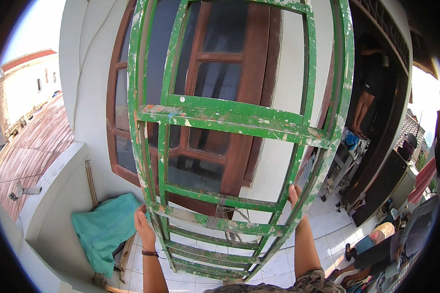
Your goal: The person paints a ceiling white using a roller and paint tray, then moves a green metal ladder on a balcony. The person sits on the floor to reach the ceiling, applies paint in strokes, and later repositions the ladder near a doorway.
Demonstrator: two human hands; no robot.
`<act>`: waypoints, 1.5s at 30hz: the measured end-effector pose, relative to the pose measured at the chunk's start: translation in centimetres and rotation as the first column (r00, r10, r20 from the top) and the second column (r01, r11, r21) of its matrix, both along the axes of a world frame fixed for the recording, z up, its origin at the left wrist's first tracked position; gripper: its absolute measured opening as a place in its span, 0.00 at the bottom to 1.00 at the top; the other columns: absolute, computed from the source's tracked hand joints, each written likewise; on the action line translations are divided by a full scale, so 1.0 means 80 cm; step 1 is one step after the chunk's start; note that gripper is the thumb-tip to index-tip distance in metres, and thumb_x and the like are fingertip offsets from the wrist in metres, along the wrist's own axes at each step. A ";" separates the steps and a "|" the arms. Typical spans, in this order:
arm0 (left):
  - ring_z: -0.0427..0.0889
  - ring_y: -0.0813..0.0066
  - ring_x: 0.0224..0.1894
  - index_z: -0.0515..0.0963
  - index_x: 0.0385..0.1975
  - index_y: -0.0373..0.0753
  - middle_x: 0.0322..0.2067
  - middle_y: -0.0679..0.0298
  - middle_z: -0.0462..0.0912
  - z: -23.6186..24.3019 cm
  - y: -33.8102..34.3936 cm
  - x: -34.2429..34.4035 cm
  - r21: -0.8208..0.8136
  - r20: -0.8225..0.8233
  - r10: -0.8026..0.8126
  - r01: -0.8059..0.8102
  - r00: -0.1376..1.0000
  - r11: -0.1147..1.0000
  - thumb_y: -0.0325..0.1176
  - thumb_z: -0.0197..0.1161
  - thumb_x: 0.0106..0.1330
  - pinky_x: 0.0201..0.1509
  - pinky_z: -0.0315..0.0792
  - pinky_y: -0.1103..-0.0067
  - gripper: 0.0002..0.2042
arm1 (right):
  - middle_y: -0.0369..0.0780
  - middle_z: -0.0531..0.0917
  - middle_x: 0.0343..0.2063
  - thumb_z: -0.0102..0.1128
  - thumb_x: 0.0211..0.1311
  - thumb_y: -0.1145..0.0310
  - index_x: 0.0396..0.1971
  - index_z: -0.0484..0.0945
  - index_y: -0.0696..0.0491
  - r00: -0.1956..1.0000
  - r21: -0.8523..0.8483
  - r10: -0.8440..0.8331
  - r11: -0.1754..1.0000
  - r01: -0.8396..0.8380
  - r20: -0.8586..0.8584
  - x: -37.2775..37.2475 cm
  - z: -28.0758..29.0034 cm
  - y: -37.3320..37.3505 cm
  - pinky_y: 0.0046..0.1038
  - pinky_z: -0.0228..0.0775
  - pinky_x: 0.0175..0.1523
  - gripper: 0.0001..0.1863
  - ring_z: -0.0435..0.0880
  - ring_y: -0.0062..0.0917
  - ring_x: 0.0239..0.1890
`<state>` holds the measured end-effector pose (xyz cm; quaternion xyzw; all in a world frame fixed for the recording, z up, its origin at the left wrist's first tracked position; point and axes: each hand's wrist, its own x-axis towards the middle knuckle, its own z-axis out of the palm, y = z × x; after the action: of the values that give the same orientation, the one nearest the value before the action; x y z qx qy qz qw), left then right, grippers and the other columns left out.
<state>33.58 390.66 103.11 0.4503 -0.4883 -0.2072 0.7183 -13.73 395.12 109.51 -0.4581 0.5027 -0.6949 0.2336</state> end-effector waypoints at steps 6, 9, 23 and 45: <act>0.72 0.68 0.48 0.72 0.48 0.30 0.44 0.57 0.77 -0.054 0.005 0.019 0.071 -0.014 0.114 -0.113 0.993 0.991 0.47 0.41 0.75 0.54 0.64 0.71 0.24 | 0.40 0.78 0.39 0.60 0.60 0.45 0.46 0.74 0.62 0.994 0.006 0.069 0.998 -0.069 0.080 0.002 0.004 0.011 0.30 0.70 0.46 0.32 0.77 0.24 0.42; 0.72 0.70 0.45 0.73 0.48 0.33 0.43 0.60 0.77 -0.084 0.018 0.021 0.194 -0.087 0.169 -0.150 0.982 0.969 0.50 0.41 0.74 0.49 0.64 0.72 0.24 | 0.40 0.79 0.37 0.60 0.60 0.44 0.45 0.75 0.60 0.993 -0.033 0.016 0.999 -0.013 0.114 -0.005 -0.013 0.010 0.30 0.70 0.45 0.31 0.77 0.24 0.41; 0.72 0.74 0.29 0.72 0.38 0.34 0.29 0.62 0.73 -0.272 0.073 0.044 0.486 -0.215 0.328 -0.191 0.920 0.853 0.52 0.46 0.70 0.29 0.65 0.76 0.23 | 0.39 0.80 0.39 0.61 0.61 0.50 0.45 0.76 0.58 0.984 0.001 0.103 0.994 -0.105 0.145 -0.018 -0.038 0.019 0.30 0.70 0.48 0.25 0.78 0.24 0.41; 0.77 0.73 0.20 0.69 0.39 0.36 0.27 0.61 0.75 -0.278 0.078 -0.011 0.597 -0.287 0.177 0.032 0.941 0.802 0.40 0.52 0.69 0.16 0.68 0.80 0.12 | 0.43 0.80 0.46 0.60 0.62 0.63 0.51 0.73 0.63 0.965 0.042 0.042 0.998 -0.055 0.259 -0.027 -0.063 0.039 0.28 0.70 0.54 0.23 0.78 0.26 0.48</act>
<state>32.69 396.91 80.86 0.6295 -0.2544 -0.3934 0.6199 -15.88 398.28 104.45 -0.3700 0.4734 -0.7304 0.3250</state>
